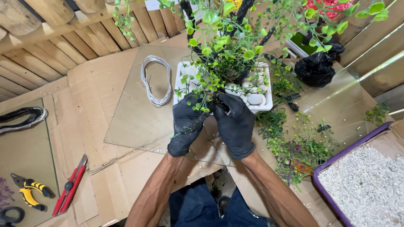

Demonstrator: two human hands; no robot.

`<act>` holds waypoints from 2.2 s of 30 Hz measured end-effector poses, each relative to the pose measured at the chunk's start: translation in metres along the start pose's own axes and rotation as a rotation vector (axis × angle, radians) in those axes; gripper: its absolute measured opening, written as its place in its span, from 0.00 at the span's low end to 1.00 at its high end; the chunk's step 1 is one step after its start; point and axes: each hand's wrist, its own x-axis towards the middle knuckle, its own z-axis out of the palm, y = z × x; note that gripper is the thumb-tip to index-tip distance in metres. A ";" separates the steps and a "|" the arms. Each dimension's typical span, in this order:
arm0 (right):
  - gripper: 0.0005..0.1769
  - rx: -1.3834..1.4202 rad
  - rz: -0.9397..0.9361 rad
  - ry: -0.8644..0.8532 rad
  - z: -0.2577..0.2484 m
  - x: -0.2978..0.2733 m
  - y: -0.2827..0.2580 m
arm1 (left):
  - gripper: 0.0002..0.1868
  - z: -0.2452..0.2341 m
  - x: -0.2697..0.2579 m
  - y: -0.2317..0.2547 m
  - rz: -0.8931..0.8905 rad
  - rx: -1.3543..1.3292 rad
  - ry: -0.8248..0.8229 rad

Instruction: The person arranges artificial green plants into a white rectangular pot filled with white stones. They insert the stems into the pot and adjust the branches to create a fuller appearance.

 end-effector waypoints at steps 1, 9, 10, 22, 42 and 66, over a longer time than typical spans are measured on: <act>0.19 0.010 0.015 0.000 0.000 0.000 -0.002 | 0.16 0.002 -0.004 -0.006 -0.048 -0.072 0.008; 0.17 0.039 0.037 0.007 0.000 0.001 -0.005 | 0.13 -0.010 0.002 -0.024 -0.082 -0.234 -0.133; 0.17 0.054 0.043 0.013 0.001 0.001 -0.004 | 0.15 -0.015 0.004 -0.008 -0.126 -0.164 -0.163; 0.15 0.072 -0.068 0.015 0.002 0.001 0.008 | 0.21 0.006 -0.016 -0.047 -0.187 -0.319 -0.113; 0.13 0.099 -0.134 -0.001 0.001 0.004 0.004 | 0.18 -0.008 0.004 -0.016 -0.095 -0.405 -0.093; 0.15 0.089 -0.117 -0.015 0.001 0.007 -0.015 | 0.20 -0.032 0.021 -0.017 0.275 -0.032 -0.409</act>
